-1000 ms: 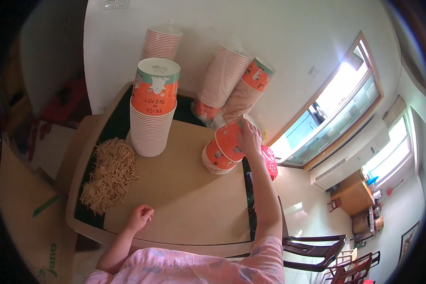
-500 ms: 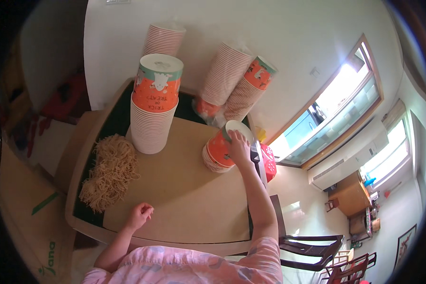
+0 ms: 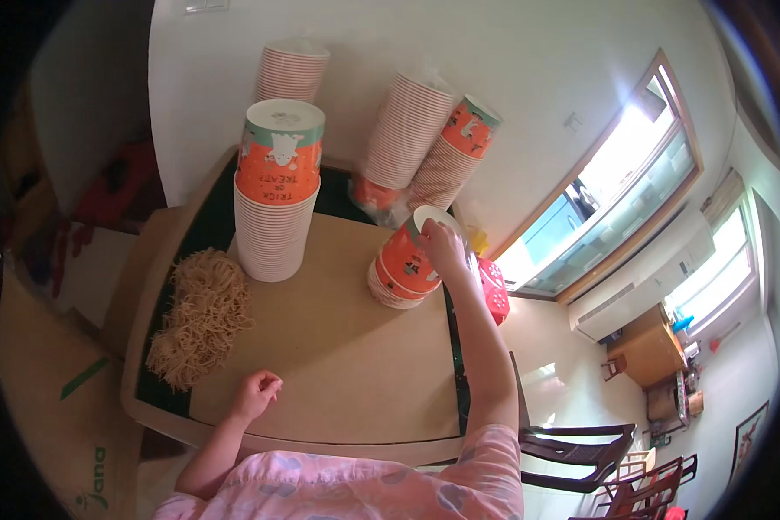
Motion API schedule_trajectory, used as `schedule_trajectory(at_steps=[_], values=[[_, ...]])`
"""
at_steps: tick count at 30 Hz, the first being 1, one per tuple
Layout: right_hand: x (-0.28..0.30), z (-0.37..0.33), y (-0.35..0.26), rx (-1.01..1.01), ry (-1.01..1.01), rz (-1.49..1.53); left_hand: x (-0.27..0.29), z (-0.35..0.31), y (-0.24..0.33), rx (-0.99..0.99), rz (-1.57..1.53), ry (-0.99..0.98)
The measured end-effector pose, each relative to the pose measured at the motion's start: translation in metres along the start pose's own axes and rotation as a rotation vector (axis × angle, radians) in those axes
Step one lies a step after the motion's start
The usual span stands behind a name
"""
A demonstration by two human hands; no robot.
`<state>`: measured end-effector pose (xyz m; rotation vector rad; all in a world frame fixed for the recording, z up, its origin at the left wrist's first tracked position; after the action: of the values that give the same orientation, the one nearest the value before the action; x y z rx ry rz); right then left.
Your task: Filling decorative paper cups with shredded paper filler.
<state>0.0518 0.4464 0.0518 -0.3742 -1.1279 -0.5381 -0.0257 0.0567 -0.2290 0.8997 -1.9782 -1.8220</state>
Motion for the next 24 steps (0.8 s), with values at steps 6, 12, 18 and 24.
schedule_trajectory(at_steps=[6, 12, 18, 24], values=[[0.015, 0.005, -0.013, -0.061, 0.025, -0.046, -0.032, 0.023, 0.007, -0.024, 0.011, -0.080], [0.008, 0.011, -0.015, -0.150, 0.040, -0.102, -0.111, 0.076, 0.034, -0.189, 0.173, -0.197], [-0.006, 0.027, -0.013, -0.086, 0.100, -0.014, -0.203, 0.140, 0.069, -0.275, 0.273, -0.311], [0.004, 0.030, -0.009, -0.065, 0.097, 0.037, -0.265, 0.198, 0.038, -0.131, 0.275, -0.398]])
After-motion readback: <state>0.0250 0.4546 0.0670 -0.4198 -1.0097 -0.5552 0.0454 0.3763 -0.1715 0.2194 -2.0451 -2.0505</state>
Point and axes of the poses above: each hand's wrist, its own z-axis towards the middle knuckle, its own x-axis out of the back of the hand, y = z × x, the point moved 10 cm from there along z, towards the middle knuckle, and after that the axes turned 12 degrees about -z, right-handed, at the moved point
